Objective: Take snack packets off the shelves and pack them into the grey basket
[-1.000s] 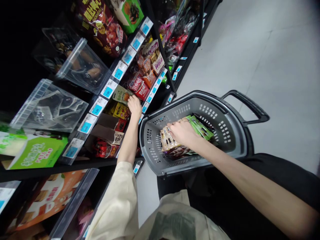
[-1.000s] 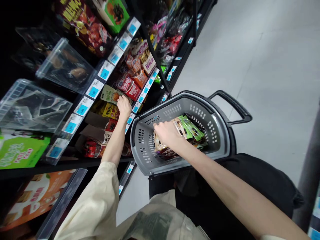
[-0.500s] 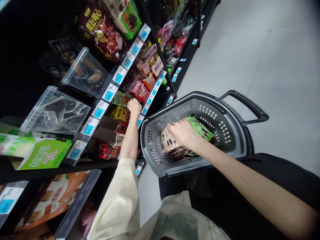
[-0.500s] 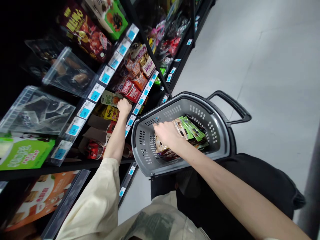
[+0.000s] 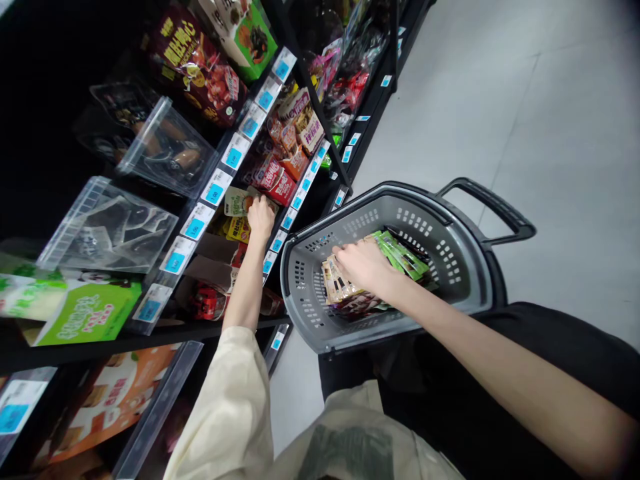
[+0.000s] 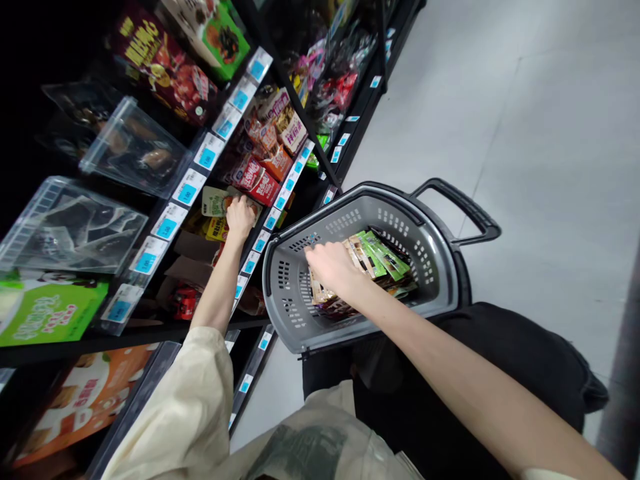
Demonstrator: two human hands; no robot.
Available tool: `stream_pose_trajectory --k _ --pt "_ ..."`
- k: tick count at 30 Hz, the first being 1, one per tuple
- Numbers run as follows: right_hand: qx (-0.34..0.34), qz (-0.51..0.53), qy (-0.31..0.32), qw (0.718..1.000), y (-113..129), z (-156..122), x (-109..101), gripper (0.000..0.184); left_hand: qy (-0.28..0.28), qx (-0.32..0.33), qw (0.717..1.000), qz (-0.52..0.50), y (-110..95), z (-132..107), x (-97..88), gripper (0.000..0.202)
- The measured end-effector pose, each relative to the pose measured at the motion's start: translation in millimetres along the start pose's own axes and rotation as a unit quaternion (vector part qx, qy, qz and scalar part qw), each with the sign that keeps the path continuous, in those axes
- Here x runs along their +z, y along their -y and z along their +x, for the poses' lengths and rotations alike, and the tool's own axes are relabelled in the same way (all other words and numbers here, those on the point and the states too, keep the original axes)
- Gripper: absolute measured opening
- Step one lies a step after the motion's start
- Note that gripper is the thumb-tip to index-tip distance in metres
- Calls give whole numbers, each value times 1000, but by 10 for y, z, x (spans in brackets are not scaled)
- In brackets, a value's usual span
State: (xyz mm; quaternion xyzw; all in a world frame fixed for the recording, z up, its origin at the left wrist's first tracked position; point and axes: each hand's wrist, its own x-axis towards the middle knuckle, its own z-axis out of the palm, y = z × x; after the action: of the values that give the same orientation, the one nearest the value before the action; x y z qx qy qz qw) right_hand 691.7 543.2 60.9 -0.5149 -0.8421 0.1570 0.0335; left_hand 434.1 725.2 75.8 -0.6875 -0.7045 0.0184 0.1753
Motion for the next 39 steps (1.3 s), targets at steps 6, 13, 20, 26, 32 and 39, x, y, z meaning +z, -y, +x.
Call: stream_pose_trajectory --k 6,13,20,26,32,39 --pt "-1 5 15 1000 0 2 -12 29 -2 3 1000 29 -65 78 32 46" --pt "8 11 20 1000 -1 -17 -42 30 15 10 998 53 -10 108 86 41" --pt "2 17 5 1000 -8 -9 -17 27 18 24 999 44 53 -1 43 39" --pt "-7 10 17 1000 3 -7 -18 27 -91 37 995 15 199 -156 -224 41" --pt "-3 11 16 1000 23 5 6 28 -82 -115 987 -81 502 -66 -408 59" --pt "-14 6 30 999 31 7 -3 28 -53 -35 991 -119 597 214 -326 49"
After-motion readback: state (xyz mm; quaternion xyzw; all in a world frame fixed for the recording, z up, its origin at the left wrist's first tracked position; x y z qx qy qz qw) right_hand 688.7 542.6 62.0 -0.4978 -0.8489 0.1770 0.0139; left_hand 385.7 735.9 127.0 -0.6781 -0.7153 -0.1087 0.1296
